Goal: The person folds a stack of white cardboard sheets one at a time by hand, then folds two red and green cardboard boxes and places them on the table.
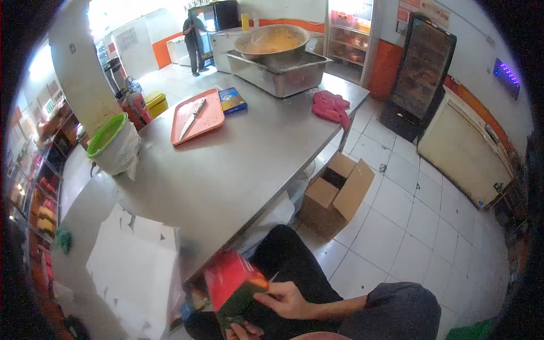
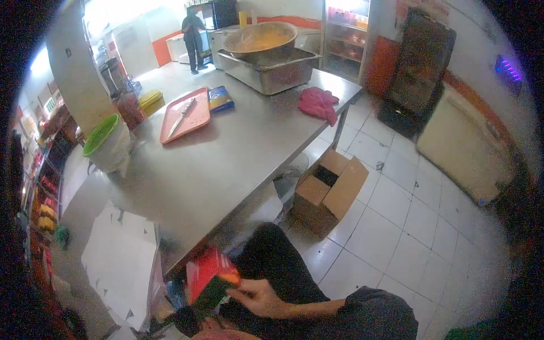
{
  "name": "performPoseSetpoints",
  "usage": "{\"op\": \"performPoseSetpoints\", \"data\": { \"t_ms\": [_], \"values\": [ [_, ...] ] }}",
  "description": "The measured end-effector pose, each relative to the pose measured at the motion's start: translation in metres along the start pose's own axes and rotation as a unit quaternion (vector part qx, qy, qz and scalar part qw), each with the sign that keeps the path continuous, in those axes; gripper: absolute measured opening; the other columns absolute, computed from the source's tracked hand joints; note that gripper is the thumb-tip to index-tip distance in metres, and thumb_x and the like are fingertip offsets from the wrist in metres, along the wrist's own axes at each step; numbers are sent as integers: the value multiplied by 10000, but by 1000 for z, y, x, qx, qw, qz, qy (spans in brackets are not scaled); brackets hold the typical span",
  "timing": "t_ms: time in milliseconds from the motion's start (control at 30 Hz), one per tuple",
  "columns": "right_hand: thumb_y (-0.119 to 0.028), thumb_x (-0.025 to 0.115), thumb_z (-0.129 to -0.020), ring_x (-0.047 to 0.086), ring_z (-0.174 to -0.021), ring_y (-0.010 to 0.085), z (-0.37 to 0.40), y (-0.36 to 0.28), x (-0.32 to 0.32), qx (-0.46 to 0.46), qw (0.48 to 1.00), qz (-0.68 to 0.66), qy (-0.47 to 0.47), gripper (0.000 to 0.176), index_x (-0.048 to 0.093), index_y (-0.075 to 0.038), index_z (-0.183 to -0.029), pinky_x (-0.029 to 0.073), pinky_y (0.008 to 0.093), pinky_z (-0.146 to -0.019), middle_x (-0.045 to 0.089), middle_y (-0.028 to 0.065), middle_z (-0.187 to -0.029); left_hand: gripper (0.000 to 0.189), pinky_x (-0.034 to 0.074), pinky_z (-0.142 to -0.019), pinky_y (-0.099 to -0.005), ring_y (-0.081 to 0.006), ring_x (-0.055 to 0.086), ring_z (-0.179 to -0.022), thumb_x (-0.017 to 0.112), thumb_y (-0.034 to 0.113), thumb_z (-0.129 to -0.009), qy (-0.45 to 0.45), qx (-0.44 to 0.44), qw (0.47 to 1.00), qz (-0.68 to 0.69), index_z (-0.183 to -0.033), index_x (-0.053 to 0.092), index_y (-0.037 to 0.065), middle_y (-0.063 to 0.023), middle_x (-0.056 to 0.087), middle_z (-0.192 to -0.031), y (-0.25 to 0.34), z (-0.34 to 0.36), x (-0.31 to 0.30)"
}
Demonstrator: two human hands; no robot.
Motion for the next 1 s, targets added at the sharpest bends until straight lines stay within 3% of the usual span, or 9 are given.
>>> {"op": "performPoseSetpoints", "data": {
  "t_ms": [67, 200, 367, 433, 567, 633, 800, 933, 1000],
  "values": [
    [-87, 708, -850, 664, -728, 141, 8, -23, 11, -186, 982, -14, 36, 94, 695, 5, -866, 501, 263, -625, 690, 127, -867, 243, 436, -659, -373, -220, 517, -709, 524, 280, -986, 33, -63, 997, 10, -960, 537, 38, -56, 534, -788, 4, -2, 5],
    [-56, 714, -830, 707, -724, 240, 24, -21, 32, -313, 948, 59, 8, 98, 700, 16, -765, 544, 304, -643, 704, 142, -792, 227, 445, -702, -376, -216, 533, -760, 523, 268, -986, 55, -135, 987, 66, -1011, 531, 42, -59, 549, -846, 9, -8, 13],
    [-69, 726, -818, 688, -640, 215, 20, -3, 19, -219, 974, 53, -10, 111, 706, 14, -747, 522, 304, -568, 690, 151, -748, 225, 456, -757, -378, -212, 552, -824, 520, 253, -985, 105, -226, 950, 191, -1076, 524, 47, -63, 569, -920, 11, -18, 25],
    [-71, 723, -823, 659, -585, 205, 10, -26, -2, -151, 984, 81, 54, 132, 698, 3, -717, 496, 294, -536, 680, 151, -723, 230, 460, -778, -379, -210, 560, -850, 520, 247, -985, 127, -266, 917, 270, -1102, 521, 49, -64, 577, -949, 12, -21, 31],
    [-176, 700, -873, 605, -479, 174, 15, -35, 3, -212, 973, -40, 79, 200, 722, -18, -751, 463, 314, -466, 638, 118, -587, 248, 469, -822, -382, -206, 576, -901, 518, 236, -985, 169, -340, 794, 475, -1154, 515, 53, -67, 592, -1008, 19, -31, 40],
    [-211, 692, -883, 647, -576, 144, 23, -14, 18, -153, 985, -12, -77, 202, 732, -21, -827, 508, 286, -540, 672, 112, -654, 262, 473, -844, -383, -205, 584, -927, 517, 230, -985, 196, -361, 722, 557, -1180, 512, 55, -69, 600, -1037, 24, -35, 44],
    [-250, 656, -907, 626, -750, 75, 14, -15, 13, 20, 999, -28, -30, 258, 713, -2, -948, 520, 273, -662, 706, 96, -782, 303, 484, -898, -385, -200, 604, -991, 515, 215, -985, 282, -356, 605, 654, -1245, 505, 61, -73, 620, -1111, 43, -50, 51],
    [-166, 644, -919, 609, -842, 77, 13, 9, 8, 142, 988, -30, -46, 219, 679, 33, -1006, 508, 249, -683, 707, 72, -919, 315, 501, -893, -362, -193, 598, -1016, 498, 321, -993, 265, -310, 666, 625, -1222, 530, 107, -62, 618, -1133, 33, -61, 47],
    [-109, 613, -925, 626, -821, 98, 18, 2, 13, 107, 977, -181, -33, 197, 650, 64, -1010, 520, 263, -690, 702, 83, -918, 303, 497, -834, -341, -176, 592, -950, 533, 308, -979, 298, -355, 652, 600, -1212, 532, 113, -41, 615, -1083, 11, -47, 52]
  ]
}}
Point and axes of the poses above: each hand's wrist, its own z-axis away from the middle knuckle, its own x-axis out of the palm, y = z × x, the point moved 4 cm from there along -z, towards the middle knuckle
